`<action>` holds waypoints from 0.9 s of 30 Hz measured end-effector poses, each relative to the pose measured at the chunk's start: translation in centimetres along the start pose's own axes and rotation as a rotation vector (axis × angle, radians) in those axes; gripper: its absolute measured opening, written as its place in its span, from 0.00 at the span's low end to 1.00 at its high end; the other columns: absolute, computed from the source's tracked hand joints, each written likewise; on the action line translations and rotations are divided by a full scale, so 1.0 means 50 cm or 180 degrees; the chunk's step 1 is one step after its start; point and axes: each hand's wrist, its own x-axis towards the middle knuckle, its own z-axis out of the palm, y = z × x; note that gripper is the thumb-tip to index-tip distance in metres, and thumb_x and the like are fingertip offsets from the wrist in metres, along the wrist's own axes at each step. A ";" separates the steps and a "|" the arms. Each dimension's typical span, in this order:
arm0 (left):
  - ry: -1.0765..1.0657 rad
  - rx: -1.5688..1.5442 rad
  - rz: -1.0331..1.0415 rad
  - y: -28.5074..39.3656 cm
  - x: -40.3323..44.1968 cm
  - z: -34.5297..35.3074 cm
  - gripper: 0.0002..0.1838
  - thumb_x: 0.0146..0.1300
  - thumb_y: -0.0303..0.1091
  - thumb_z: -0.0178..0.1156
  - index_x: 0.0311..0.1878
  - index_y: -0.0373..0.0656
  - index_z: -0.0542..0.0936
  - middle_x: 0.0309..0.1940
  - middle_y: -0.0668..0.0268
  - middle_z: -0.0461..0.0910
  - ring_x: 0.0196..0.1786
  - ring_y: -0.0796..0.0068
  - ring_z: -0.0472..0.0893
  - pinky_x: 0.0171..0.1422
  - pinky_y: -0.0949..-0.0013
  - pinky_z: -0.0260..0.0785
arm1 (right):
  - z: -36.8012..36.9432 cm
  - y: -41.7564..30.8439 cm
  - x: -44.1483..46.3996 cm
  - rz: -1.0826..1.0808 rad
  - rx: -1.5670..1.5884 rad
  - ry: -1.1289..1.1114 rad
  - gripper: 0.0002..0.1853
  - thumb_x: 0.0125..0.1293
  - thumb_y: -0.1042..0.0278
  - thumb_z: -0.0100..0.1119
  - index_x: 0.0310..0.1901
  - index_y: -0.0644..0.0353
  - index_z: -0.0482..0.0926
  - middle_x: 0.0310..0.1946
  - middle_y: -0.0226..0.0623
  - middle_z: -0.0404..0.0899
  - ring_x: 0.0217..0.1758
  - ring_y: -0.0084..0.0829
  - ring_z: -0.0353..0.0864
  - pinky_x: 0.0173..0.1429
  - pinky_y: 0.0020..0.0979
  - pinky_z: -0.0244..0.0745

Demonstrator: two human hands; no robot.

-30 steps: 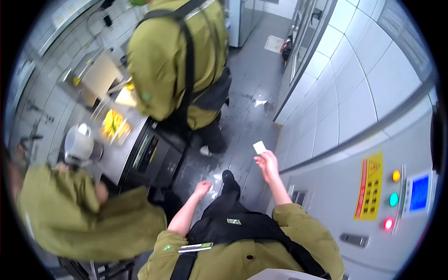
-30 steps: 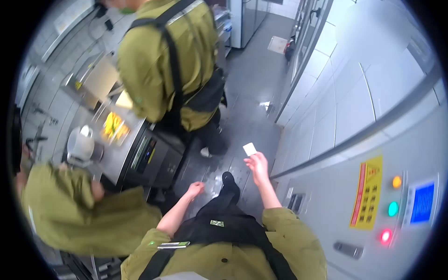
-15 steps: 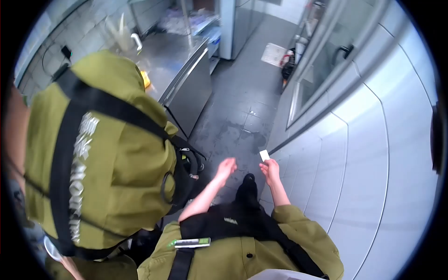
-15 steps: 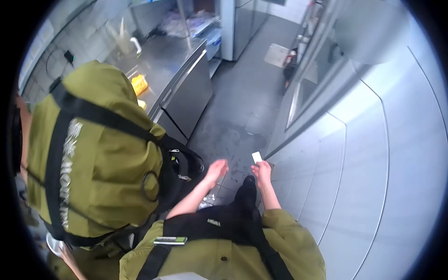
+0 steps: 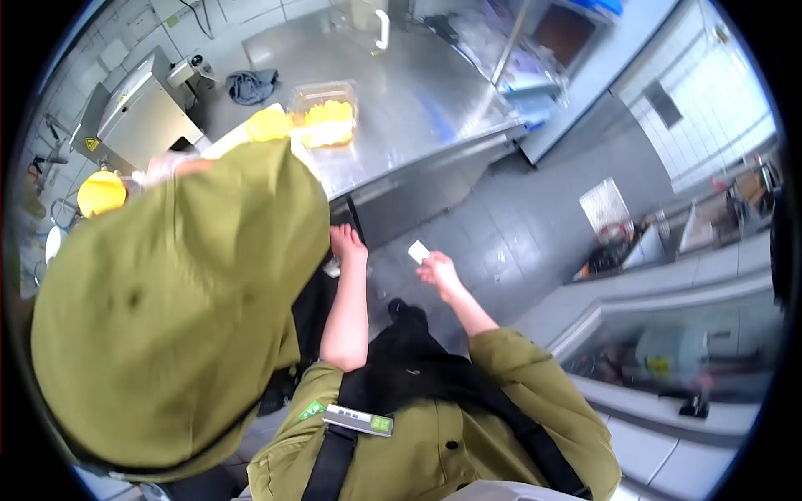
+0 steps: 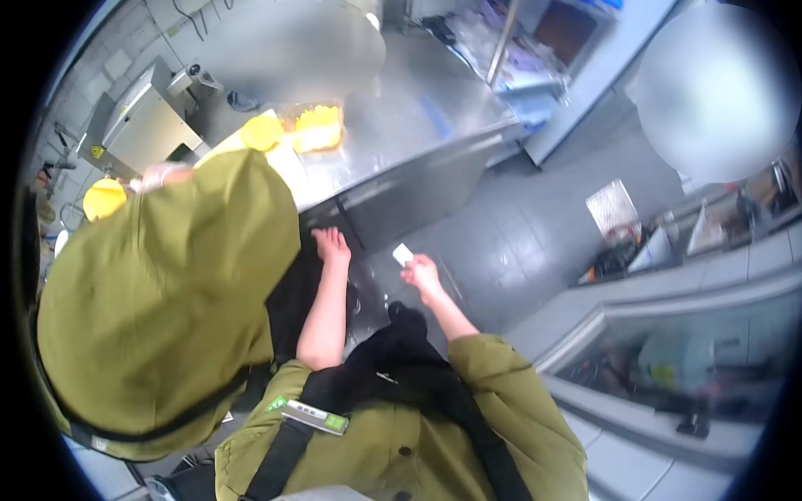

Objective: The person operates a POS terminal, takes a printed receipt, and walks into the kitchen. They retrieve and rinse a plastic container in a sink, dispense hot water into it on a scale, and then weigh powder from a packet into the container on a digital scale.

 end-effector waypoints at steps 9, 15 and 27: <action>-0.0422 -0.0657 0.0370 0.014 0.095 0.049 0.36 0.54 0.62 0.47 0.57 0.42 0.63 0.57 0.68 0.63 0.60 0.74 0.63 0.67 0.68 0.48 | -0.044 -0.114 0.145 0.0741 -0.1050 -0.0731 0.12 0.58 0.69 0.49 0.43 0.64 0.70 0.36 0.35 0.74 0.34 0.25 0.77 0.34 0.21 0.69; -0.0618 -0.0994 0.0576 -0.017 0.140 0.024 0.36 0.55 0.59 0.47 0.57 0.38 0.61 0.55 0.67 0.65 0.60 0.73 0.62 0.68 0.67 0.49 | -0.026 -0.137 0.289 0.0775 -0.1879 -0.1582 0.11 0.57 0.66 0.52 0.39 0.64 0.73 0.30 0.34 0.75 0.30 0.23 0.77 0.30 0.21 0.68; 0.1580 0.0706 0.1828 -0.032 0.027 0.069 0.26 0.56 0.42 0.57 0.50 0.32 0.66 0.44 0.60 0.72 0.44 0.73 0.71 0.47 0.70 0.63 | 0.024 -0.078 0.449 0.0531 -0.3099 -0.2571 0.09 0.57 0.72 0.50 0.40 0.60 0.69 0.30 0.32 0.73 0.27 0.23 0.76 0.28 0.21 0.68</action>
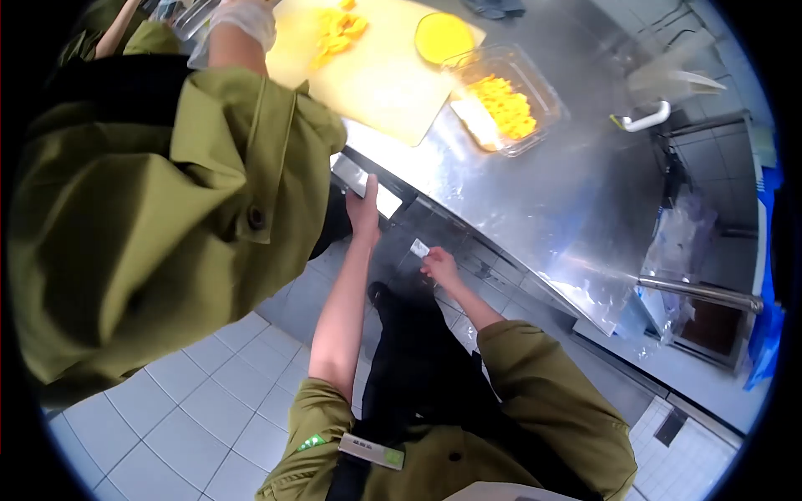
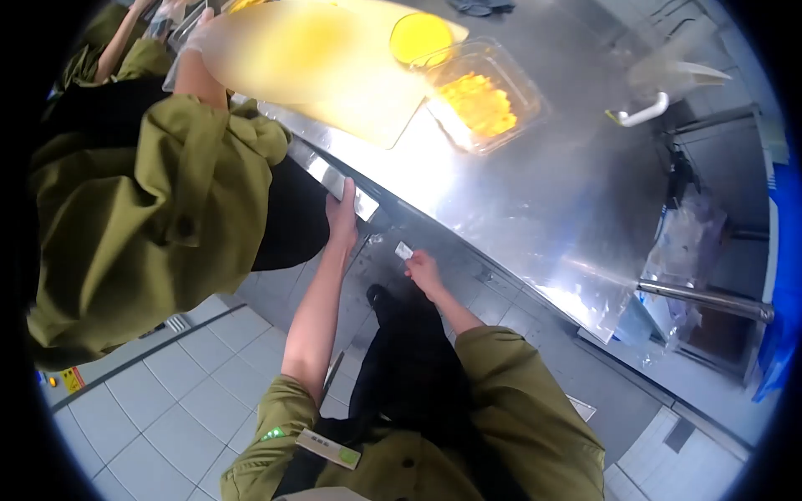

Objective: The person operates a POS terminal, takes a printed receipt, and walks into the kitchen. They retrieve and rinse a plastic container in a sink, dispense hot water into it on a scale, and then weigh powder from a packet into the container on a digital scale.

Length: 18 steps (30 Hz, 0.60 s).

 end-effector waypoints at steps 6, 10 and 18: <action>-0.0366 -0.0249 -0.0012 -0.022 0.004 -0.055 0.25 0.56 0.42 0.58 0.50 0.35 0.65 0.40 0.65 0.71 0.40 0.78 0.71 0.45 0.73 0.63 | 0.071 0.159 0.204 -0.0611 -0.0020 0.0219 0.20 0.54 0.82 0.41 0.50 0.58 0.64 0.31 0.31 0.70 0.25 0.22 0.72 0.28 0.22 0.68; -0.0727 -0.0411 -0.0039 -0.037 0.001 -0.091 0.24 0.56 0.41 0.58 0.50 0.35 0.65 0.40 0.66 0.72 0.40 0.80 0.71 0.44 0.75 0.63 | 0.111 0.235 0.347 -0.0960 -0.0389 0.0152 0.26 0.51 0.85 0.38 0.54 0.57 0.62 0.30 0.30 0.68 0.25 0.21 0.69 0.27 0.23 0.67; -0.0858 -0.0371 0.0334 -0.048 -0.016 -0.111 0.22 0.59 0.38 0.54 0.50 0.33 0.64 0.42 0.61 0.73 0.45 0.76 0.73 0.50 0.73 0.64 | 0.175 0.298 0.586 -0.1164 -0.0551 0.0296 0.26 0.51 0.84 0.38 0.54 0.58 0.65 0.25 0.31 0.70 0.24 0.21 0.68 0.27 0.23 0.65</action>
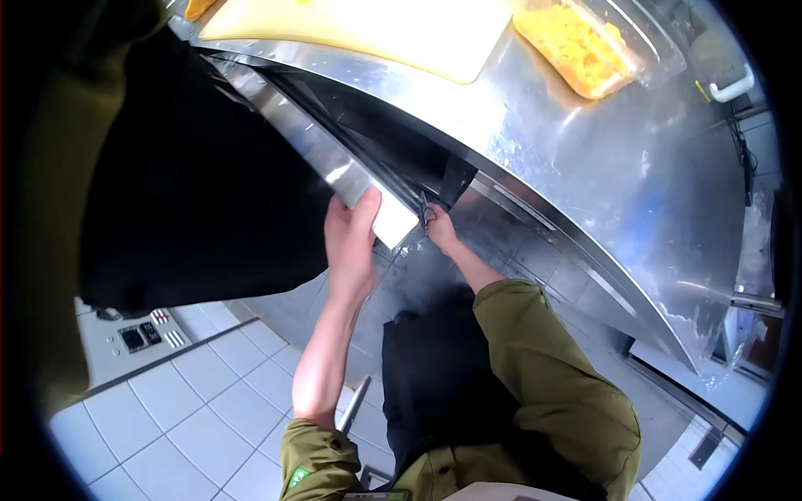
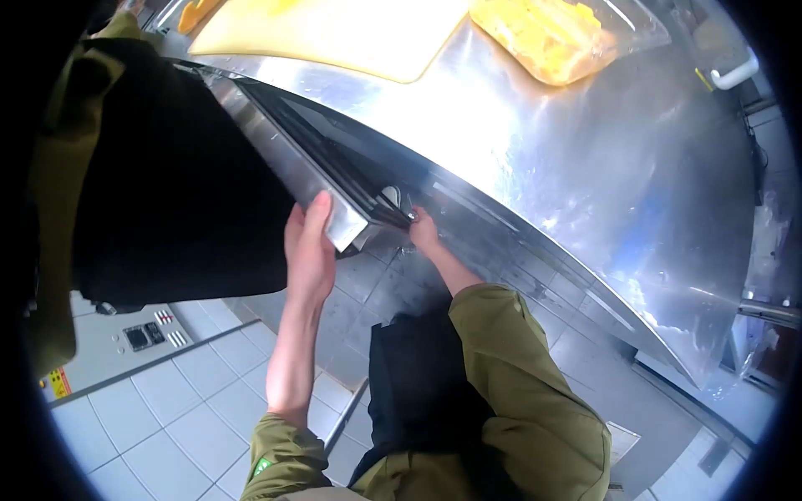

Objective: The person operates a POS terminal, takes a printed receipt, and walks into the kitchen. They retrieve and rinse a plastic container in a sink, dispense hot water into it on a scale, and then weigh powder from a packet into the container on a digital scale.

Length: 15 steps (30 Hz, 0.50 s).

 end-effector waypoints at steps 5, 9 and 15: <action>-0.0266 0.0334 0.0156 0.000 -0.003 -0.028 0.20 0.60 0.39 0.52 0.49 0.33 0.66 0.43 0.62 0.73 0.45 0.78 0.72 0.52 0.74 0.61 | 0.019 0.035 0.096 -0.0163 0.0123 0.0067 0.28 0.49 0.82 0.40 0.57 0.59 0.64 0.23 0.31 0.71 0.24 0.22 0.68 0.30 0.23 0.64; -0.0165 0.0460 0.0476 -0.015 -0.004 -0.060 0.16 0.56 0.46 0.56 0.40 0.43 0.74 0.33 0.70 0.74 0.38 0.80 0.74 0.45 0.76 0.64 | 0.053 0.011 0.169 -0.0159 0.0448 -0.0501 0.30 0.49 0.83 0.42 0.58 0.57 0.60 0.23 0.31 0.69 0.22 0.22 0.69 0.30 0.23 0.67; -0.0375 0.0401 0.0573 -0.002 -0.045 -0.135 0.16 0.54 0.45 0.57 0.43 0.48 0.76 0.38 0.70 0.76 0.43 0.81 0.75 0.43 0.78 0.66 | 0.114 0.005 0.250 -0.0202 0.0695 -0.0535 0.31 0.51 0.80 0.48 0.59 0.57 0.55 0.26 0.34 0.70 0.20 0.24 0.72 0.25 0.26 0.69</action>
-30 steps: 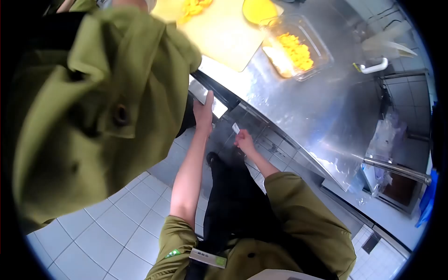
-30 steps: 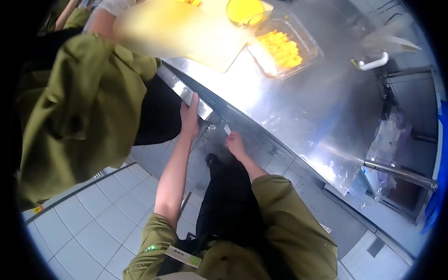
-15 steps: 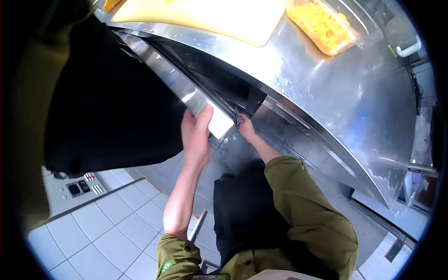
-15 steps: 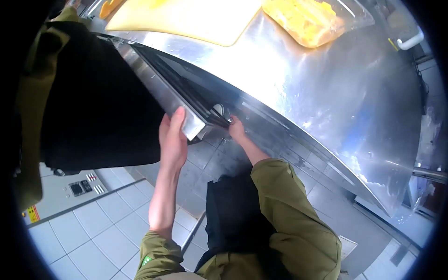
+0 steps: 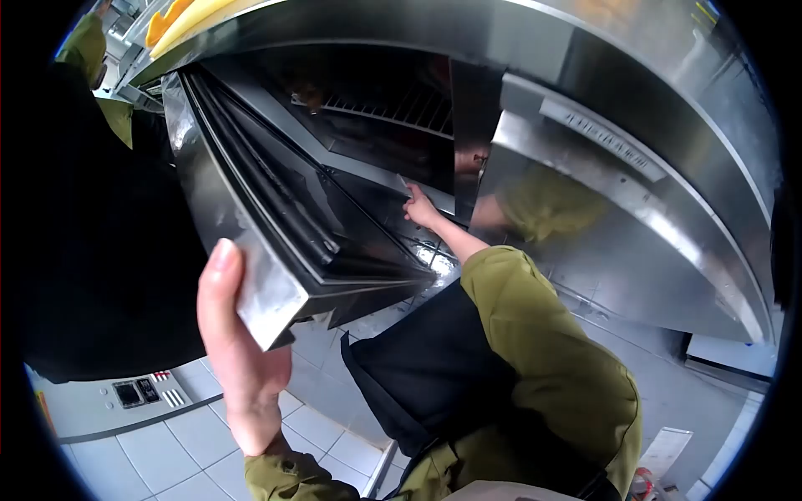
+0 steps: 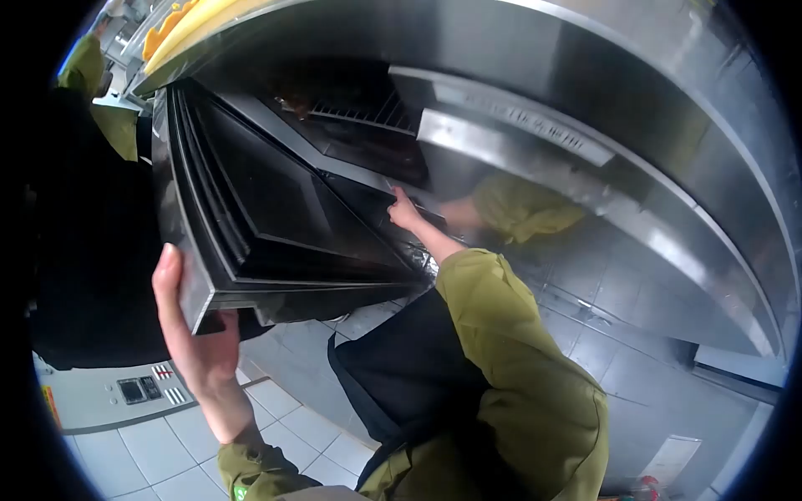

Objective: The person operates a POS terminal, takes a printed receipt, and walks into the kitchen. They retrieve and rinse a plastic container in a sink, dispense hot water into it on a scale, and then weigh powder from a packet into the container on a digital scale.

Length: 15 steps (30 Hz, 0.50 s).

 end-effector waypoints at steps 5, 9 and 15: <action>0.0475 -0.0337 0.0197 -0.002 -0.031 -0.060 0.17 0.56 0.46 0.55 0.42 0.45 0.76 0.37 0.68 0.76 0.42 0.78 0.75 0.48 0.74 0.64 | 0.031 0.006 0.054 -0.0196 -0.0316 0.0292 0.31 0.51 0.79 0.48 0.59 0.60 0.51 0.26 0.39 0.72 0.19 0.27 0.73 0.26 0.29 0.72; 0.0818 -0.0511 0.0302 -0.002 -0.041 -0.073 0.18 0.55 0.47 0.55 0.40 0.43 0.76 0.35 0.66 0.77 0.40 0.77 0.76 0.44 0.75 0.68 | 0.029 -0.006 0.076 -0.0295 -0.0519 0.0545 0.33 0.51 0.78 0.48 0.60 0.61 0.48 0.28 0.46 0.74 0.19 0.30 0.75 0.26 0.30 0.72; 0.0855 0.0166 0.1019 -0.020 -0.040 -0.085 0.17 0.57 0.45 0.54 0.41 0.40 0.76 0.37 0.64 0.77 0.40 0.76 0.77 0.45 0.77 0.68 | 0.029 -0.019 0.112 -0.0459 -0.0589 0.0671 0.37 0.50 0.77 0.48 0.62 0.61 0.45 0.36 0.55 0.72 0.18 0.33 0.74 0.25 0.33 0.71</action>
